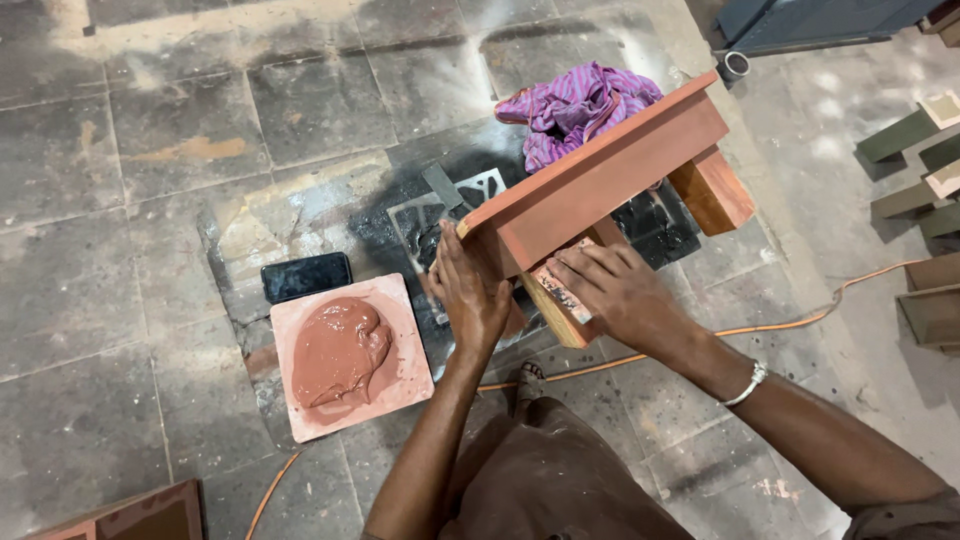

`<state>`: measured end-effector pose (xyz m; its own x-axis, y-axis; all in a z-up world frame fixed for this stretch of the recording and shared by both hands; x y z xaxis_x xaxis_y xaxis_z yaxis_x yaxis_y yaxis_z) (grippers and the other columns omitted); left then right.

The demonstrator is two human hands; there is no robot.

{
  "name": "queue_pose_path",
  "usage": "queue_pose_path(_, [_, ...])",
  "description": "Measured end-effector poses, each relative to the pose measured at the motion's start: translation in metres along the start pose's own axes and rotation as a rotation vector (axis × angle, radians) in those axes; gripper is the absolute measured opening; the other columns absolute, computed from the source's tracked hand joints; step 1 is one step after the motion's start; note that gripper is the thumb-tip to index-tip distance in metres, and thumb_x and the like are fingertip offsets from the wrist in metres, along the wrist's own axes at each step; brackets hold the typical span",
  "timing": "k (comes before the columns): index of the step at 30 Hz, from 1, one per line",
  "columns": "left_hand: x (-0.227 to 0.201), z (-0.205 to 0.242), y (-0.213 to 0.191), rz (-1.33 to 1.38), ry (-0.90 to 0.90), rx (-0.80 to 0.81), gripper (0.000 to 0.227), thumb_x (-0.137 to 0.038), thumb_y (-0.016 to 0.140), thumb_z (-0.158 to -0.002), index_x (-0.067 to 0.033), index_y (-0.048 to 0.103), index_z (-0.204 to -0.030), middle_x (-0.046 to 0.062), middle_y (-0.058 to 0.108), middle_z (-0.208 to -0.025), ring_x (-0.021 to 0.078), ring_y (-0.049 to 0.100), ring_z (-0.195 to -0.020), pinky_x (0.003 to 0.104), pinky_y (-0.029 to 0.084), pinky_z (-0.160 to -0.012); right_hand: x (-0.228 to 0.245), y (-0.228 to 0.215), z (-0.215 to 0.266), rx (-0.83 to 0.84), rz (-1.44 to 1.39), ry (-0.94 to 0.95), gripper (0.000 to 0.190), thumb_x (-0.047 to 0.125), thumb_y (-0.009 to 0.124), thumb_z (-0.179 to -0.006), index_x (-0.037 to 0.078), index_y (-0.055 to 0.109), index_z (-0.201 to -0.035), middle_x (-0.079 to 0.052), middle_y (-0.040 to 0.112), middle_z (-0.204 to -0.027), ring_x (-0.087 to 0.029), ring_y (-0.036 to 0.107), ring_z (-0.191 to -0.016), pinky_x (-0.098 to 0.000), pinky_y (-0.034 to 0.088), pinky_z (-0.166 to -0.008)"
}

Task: The person scoops a pink paste from a tray and applies it to the surfaces of a small wooden stool using a small rectangular card. They repeatedly smooth the paste over the legs and frame of the stool.

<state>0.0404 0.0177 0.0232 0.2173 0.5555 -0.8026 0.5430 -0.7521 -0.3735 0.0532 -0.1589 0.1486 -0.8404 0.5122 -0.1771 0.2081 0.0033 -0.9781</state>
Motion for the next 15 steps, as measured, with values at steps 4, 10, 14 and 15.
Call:
queue_pose_path(4, [-0.001,-0.001,0.000,-0.015,-0.014,0.003,0.119,-0.023,0.076,-0.075,-0.0084,0.002,-0.167,0.022,0.021,-0.171,0.0418,0.028,-0.154,0.061,0.021,-0.121,-0.004,0.008,-0.006,0.140,-0.019,-0.003,0.081,0.028,0.083,-0.065,0.008,0.057,-0.139,-0.009,0.058,-0.140,-0.026,0.051,-0.129,-0.0445,0.041,-0.104])
queue_pose_path(10, [-0.004,-0.006,-0.002,-0.017,-0.024,0.009,0.121,-0.013,0.075,-0.067,-0.0090,0.004,-0.164,0.022,0.021,-0.170,0.0408,0.029,-0.153,0.060,0.020,-0.119,-0.002,0.001,0.022,0.294,-0.152,0.012,0.066,0.020,0.085,-0.072,0.013,0.062,-0.133,-0.005,0.063,-0.135,-0.023,0.054,-0.129,-0.0444,0.041,-0.099])
queue_pose_path(14, [0.000,-0.002,0.002,-0.021,-0.039,0.016,0.124,-0.008,0.075,-0.067,-0.0086,0.000,-0.167,0.020,0.019,-0.172,0.0385,0.029,-0.155,0.060,0.020,-0.122,-0.002,-0.005,0.054,0.377,-0.209,0.063,0.072,0.010,0.082,-0.065,0.017,0.062,-0.134,-0.002,0.064,-0.139,-0.023,0.054,-0.131,-0.0476,0.041,-0.104])
queue_pose_path(15, [0.001,-0.001,0.001,-0.027,-0.044,0.016,0.125,-0.008,0.077,-0.067,-0.0085,0.000,-0.166,0.020,0.018,-0.172,0.0388,0.028,-0.155,0.061,0.018,-0.122,-0.006,-0.008,0.052,0.244,-0.299,0.091,0.069,0.006,0.078,-0.070,0.018,0.062,-0.136,-0.002,0.065,-0.137,-0.022,0.056,-0.130,-0.0450,0.044,-0.106])
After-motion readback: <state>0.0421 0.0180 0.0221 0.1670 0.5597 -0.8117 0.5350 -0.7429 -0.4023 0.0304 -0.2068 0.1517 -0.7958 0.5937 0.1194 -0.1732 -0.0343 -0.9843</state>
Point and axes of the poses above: each hand's wrist, its own z-axis away from the middle knuckle, its own y-axis out of the palm, x = y × z, the point moved 5 cm from there along -z, towards the middle knuckle
